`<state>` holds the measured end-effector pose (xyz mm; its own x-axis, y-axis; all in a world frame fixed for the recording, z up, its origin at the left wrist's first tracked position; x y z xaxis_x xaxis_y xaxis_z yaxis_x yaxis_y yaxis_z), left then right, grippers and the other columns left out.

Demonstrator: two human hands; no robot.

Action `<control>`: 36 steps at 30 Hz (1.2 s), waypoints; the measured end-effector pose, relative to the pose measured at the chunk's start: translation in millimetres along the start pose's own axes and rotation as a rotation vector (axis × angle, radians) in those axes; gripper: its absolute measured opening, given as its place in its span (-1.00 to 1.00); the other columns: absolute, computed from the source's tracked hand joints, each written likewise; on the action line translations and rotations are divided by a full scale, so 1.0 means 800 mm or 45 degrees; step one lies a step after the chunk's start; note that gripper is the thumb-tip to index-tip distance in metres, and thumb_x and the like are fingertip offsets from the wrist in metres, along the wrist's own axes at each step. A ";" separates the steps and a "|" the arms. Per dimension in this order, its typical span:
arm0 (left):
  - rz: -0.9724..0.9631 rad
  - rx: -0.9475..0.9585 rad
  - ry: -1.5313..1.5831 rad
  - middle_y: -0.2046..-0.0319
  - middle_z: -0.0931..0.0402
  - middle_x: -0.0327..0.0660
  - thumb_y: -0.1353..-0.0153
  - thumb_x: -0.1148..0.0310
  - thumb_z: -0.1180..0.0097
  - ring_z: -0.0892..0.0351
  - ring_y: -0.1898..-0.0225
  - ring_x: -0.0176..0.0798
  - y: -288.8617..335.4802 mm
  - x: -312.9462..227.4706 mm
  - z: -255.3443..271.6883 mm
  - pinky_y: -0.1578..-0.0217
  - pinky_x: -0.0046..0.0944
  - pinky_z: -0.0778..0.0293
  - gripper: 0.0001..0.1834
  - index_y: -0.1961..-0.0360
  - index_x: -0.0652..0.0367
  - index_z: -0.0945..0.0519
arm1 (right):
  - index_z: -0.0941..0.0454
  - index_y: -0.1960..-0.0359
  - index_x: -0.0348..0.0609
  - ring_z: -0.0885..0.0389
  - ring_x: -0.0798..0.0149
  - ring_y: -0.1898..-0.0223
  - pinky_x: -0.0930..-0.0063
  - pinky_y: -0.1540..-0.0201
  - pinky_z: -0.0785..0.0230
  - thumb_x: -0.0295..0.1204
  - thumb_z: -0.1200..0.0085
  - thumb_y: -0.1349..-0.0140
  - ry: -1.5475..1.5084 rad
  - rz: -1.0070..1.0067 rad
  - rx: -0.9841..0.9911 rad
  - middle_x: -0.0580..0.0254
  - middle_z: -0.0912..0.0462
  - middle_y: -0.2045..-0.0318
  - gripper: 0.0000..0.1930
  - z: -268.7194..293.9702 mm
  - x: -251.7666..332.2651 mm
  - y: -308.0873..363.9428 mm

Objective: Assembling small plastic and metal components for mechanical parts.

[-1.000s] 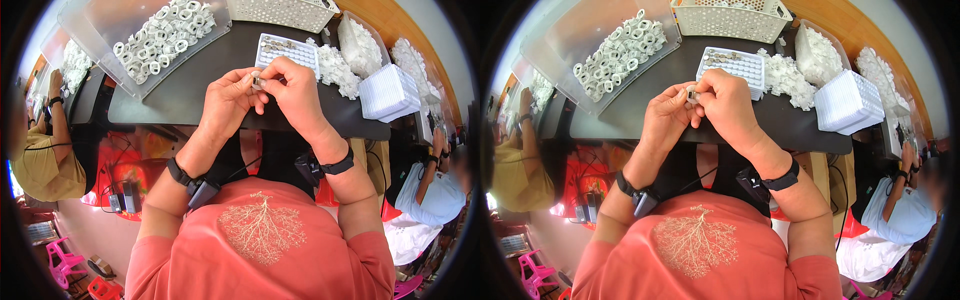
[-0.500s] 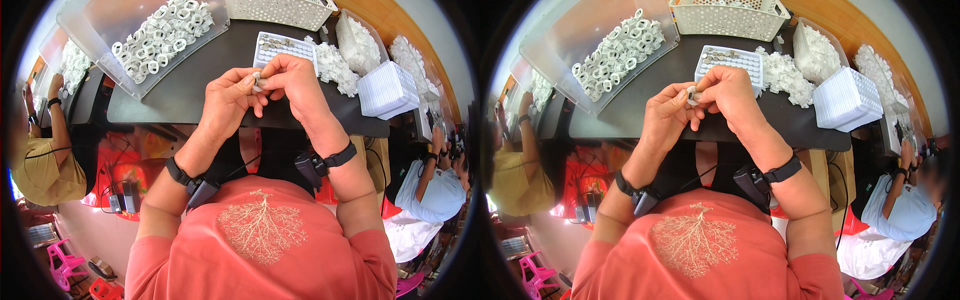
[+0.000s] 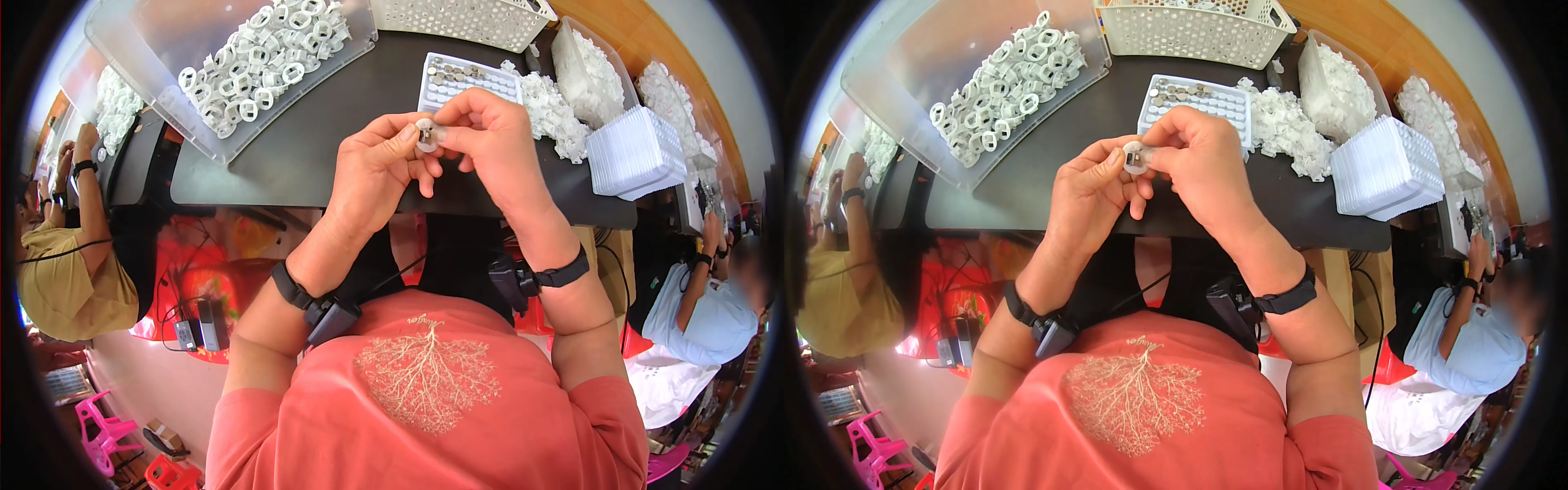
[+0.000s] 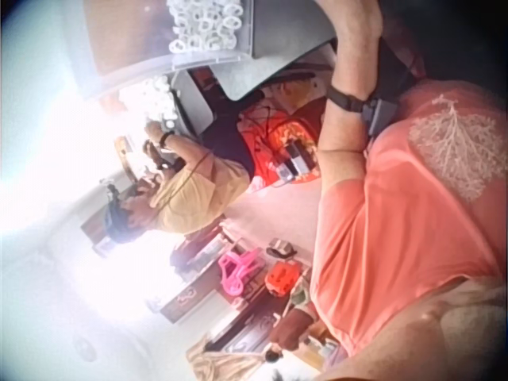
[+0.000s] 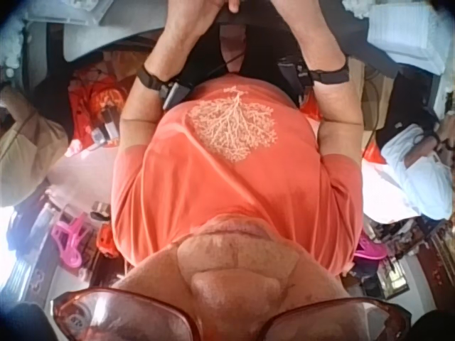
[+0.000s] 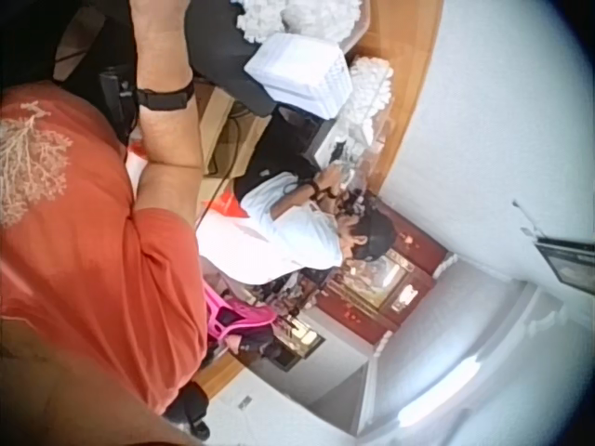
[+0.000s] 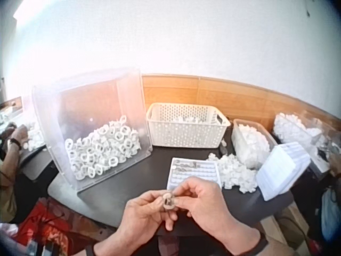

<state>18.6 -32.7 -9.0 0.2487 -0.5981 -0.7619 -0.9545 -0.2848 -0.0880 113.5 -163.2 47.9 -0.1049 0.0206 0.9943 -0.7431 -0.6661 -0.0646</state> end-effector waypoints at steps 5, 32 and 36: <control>0.011 0.015 0.081 0.24 -0.60 0.08 -0.45 0.32 -0.01 -0.63 0.36 -0.10 -0.001 -0.002 0.003 0.51 -0.23 -0.52 -0.60 -0.11 0.47 -0.46 | -0.67 0.38 -0.16 -0.67 0.12 0.47 0.28 0.38 -0.43 -0.48 -0.21 -0.09 0.989 0.590 -0.236 0.18 -0.70 0.52 -0.93 0.027 0.017 -0.048; -0.006 -0.023 0.174 0.22 -0.58 0.02 -0.47 0.34 0.01 -0.63 0.33 -0.11 -0.005 -0.001 0.003 0.44 -0.21 -0.56 -0.63 -0.09 0.49 -0.46 | -0.51 0.39 -0.15 -0.60 0.10 0.50 0.28 0.51 -0.43 -0.60 -0.12 -0.05 0.954 1.193 -0.231 0.21 -0.57 0.49 -0.89 -0.010 -0.026 -0.017; -0.009 -0.035 0.188 0.22 -0.58 -0.01 -0.47 0.36 0.01 -0.63 0.33 -0.11 -0.003 -0.001 0.003 0.45 -0.21 -0.56 -0.64 -0.07 0.50 -0.46 | -0.51 0.42 -0.17 -0.63 0.15 0.52 0.34 0.50 -0.45 -0.67 -0.12 -0.06 0.775 1.101 -0.197 0.20 -0.59 0.49 -0.88 -0.012 -0.029 -0.011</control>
<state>20.8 -29.9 -9.9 0.2785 -0.6991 -0.6586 -0.9484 -0.3084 -0.0736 116.1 -150.5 24.6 -0.9169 -0.0160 0.3987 -0.3299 -0.5317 -0.7800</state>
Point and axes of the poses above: each hand's wrist, its own y-axis away from the middle knuckle, its own z-axis out of the back of the hand, x = y × z, the point moved 1 cm from there along -y, towards the middle knuckle
